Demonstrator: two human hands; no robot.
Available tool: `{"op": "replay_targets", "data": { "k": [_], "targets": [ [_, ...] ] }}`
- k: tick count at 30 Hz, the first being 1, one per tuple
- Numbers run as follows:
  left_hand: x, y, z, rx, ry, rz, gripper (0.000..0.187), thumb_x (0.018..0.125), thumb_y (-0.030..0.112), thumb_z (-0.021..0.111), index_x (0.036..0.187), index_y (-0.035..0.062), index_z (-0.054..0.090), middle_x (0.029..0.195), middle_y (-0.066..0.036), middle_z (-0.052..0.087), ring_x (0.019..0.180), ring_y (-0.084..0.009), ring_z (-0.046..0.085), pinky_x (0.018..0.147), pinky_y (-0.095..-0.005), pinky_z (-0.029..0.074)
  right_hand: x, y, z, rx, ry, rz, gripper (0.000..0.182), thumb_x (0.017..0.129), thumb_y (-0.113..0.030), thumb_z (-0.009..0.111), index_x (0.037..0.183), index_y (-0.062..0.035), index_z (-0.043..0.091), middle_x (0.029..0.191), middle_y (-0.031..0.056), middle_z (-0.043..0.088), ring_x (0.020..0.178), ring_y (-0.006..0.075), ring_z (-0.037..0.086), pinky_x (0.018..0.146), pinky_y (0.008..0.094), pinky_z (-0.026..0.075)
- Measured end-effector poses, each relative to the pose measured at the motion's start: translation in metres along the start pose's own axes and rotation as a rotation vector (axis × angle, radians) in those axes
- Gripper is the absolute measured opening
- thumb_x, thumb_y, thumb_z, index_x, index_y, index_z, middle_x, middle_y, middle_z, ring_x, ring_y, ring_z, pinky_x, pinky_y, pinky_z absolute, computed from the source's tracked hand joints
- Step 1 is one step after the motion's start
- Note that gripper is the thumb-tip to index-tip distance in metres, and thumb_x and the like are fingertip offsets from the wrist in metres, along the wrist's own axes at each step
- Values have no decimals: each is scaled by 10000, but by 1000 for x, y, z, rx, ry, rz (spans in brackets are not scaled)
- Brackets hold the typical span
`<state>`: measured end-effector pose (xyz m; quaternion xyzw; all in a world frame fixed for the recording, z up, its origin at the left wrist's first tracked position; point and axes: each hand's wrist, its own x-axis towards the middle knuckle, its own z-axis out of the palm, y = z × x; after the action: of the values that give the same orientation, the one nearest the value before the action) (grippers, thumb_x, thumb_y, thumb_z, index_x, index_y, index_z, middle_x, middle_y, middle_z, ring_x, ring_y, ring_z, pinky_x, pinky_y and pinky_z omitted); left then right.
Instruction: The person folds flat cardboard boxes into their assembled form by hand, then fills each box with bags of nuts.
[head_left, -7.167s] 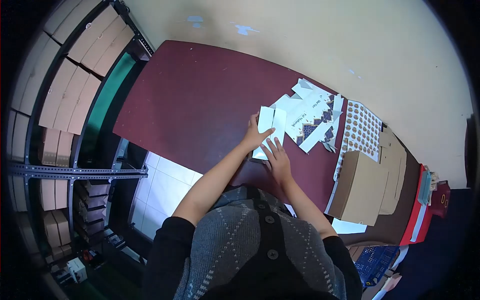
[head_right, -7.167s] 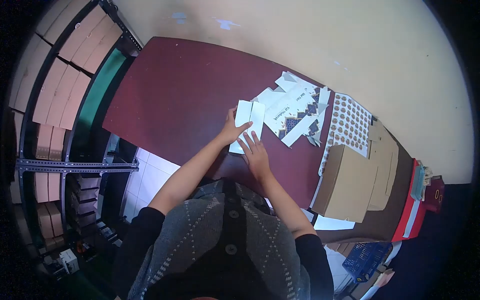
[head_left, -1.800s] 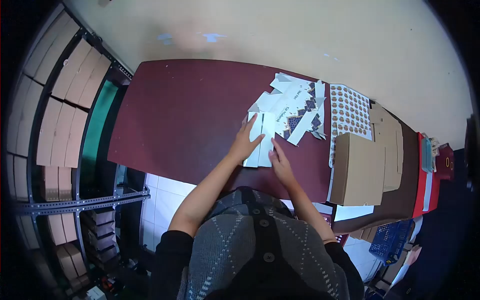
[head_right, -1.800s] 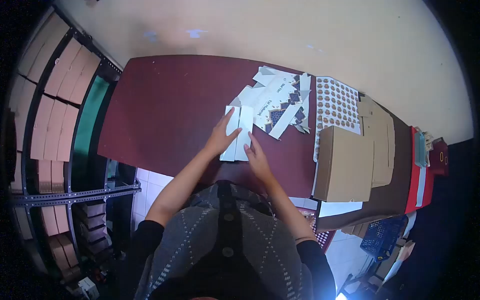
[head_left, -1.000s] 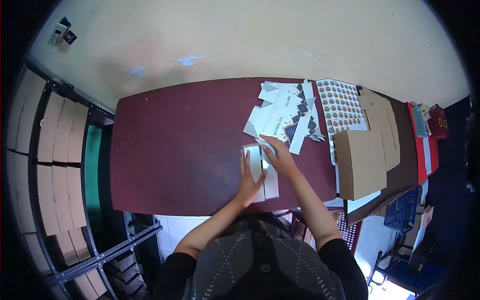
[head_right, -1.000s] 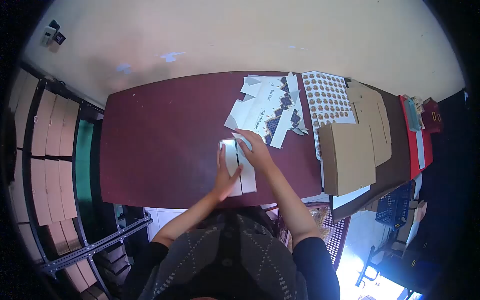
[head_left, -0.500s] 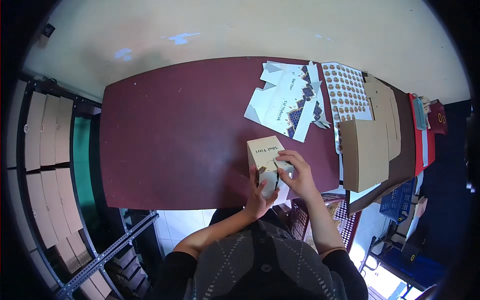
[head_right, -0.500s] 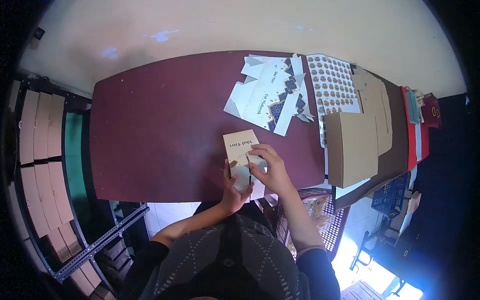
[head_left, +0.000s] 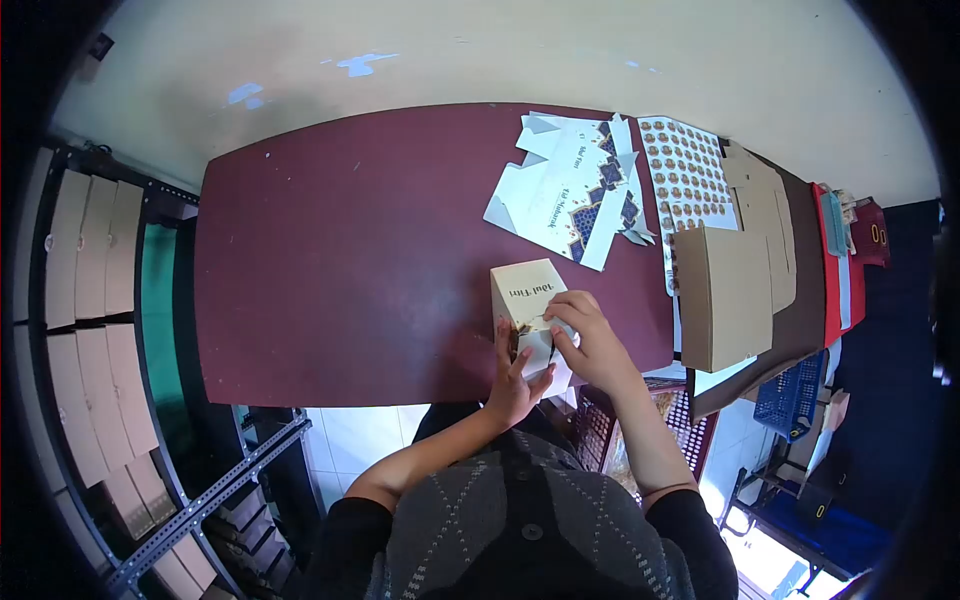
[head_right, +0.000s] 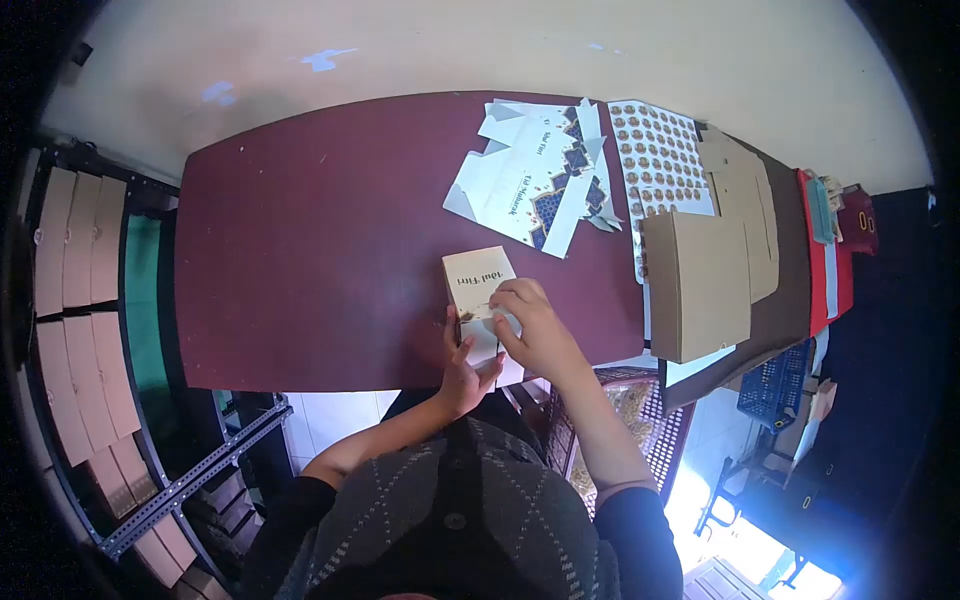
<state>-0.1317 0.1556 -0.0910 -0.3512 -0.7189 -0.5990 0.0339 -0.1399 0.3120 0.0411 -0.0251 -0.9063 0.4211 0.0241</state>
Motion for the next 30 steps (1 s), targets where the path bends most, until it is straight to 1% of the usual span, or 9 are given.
{"op": "replay_targets", "data": {
  "k": [10, 15, 17, 18, 21, 22, 27, 28, 30],
  "targets": [
    [11, 4, -7, -19, 10, -12, 847, 793, 97, 700, 1423, 255, 156, 1452, -297, 72, 1344, -511, 140, 1054, -575, 253, 0, -10, -3, -134, -28, 52, 235, 885, -124, 518, 1063, 3, 606, 1213, 199, 532, 1154, 365, 494, 966, 404, 413],
    [9, 1, -5, -12, -15, -46, 791, 793, 94, 699, 1392, 210, 196, 1446, -304, 72, 1340, -520, 140, 1045, -584, 258, 10, 4, -14, 7, -104, 78, 232, 903, -149, 536, 1089, -51, 633, 1130, 171, 595, 1101, 329, 541, 914, 380, 438],
    [12, 1, -5, -4, -22, -59, 768, 793, 95, 699, 1378, 193, 211, 1445, -305, 72, 1339, -522, 140, 1042, -585, 260, 16, 4, -14, 146, -39, 151, 242, 885, -150, 575, 1102, -55, 623, 1082, 157, 619, 978, 298, 591, 816, 357, 463],
    [15, 0, -5, -19, -10, -69, 746, 797, 98, 696, 1366, 182, 221, 1442, -306, 78, 1336, -526, 139, 1038, -591, 260, 18, 6, -11, 113, 8, 164, 271, 853, -143, 631, 1100, -41, 591, 1026, 134, 629, 860, 216, 600, 726, 303, 457],
    [37, 5, -11, 1, -2, -73, 722, 808, 97, 679, 1361, 132, 216, 1443, -307, 78, 1340, -510, 143, 1055, -566, 247, 28, 21, 4, 235, 129, 380, 295, 834, -140, 669, 1077, -18, 554, 966, 114, 621, 850, 147, 577, 717, 260, 445],
    [46, 7, -13, 2, -23, -162, 711, 817, 103, 666, 1362, 104, 210, 1447, -306, 71, 1347, -496, 139, 1070, -542, 232, 31, 46, 24, 351, 285, 260, 307, 824, -142, 693, 1050, -6, 536, 937, 93, 603, 852, 106, 552, 720, 230, 435],
    [82, -2, -19, 96, -91, -362, 716, 848, 148, 634, 1387, 42, 176, 1445, -296, 71, 1349, -448, 152, 1090, -486, 215, 71, 54, 55, 277, 512, 314, 256, 833, -182, 687, 972, 1, 573, 944, 113, 602, 863, 159, 561, 779, 270, 442],
    [84, -7, -18, 83, -58, -371, 699, 857, 148, 622, 1391, 48, 182, 1439, -297, 79, 1348, -452, 154, 1087, -481, 220, 80, 64, 65, 292, 549, 268, 237, 838, -229, 667, 948, -33, 591, 825, 75, 577, 726, 152, 505, 691, 282, 420],
    [88, -18, -21, 60, -72, -421, 700, 855, 145, 624, 1392, 56, 183, 1433, -296, 93, 1344, -452, 163, 1083, -478, 229, 91, 76, 75, 255, 529, 295, 241, 837, -234, 667, 933, -27, 592, 803, 81, 579, 719, 153, 506, 684, 285, 420]
  ]
}}
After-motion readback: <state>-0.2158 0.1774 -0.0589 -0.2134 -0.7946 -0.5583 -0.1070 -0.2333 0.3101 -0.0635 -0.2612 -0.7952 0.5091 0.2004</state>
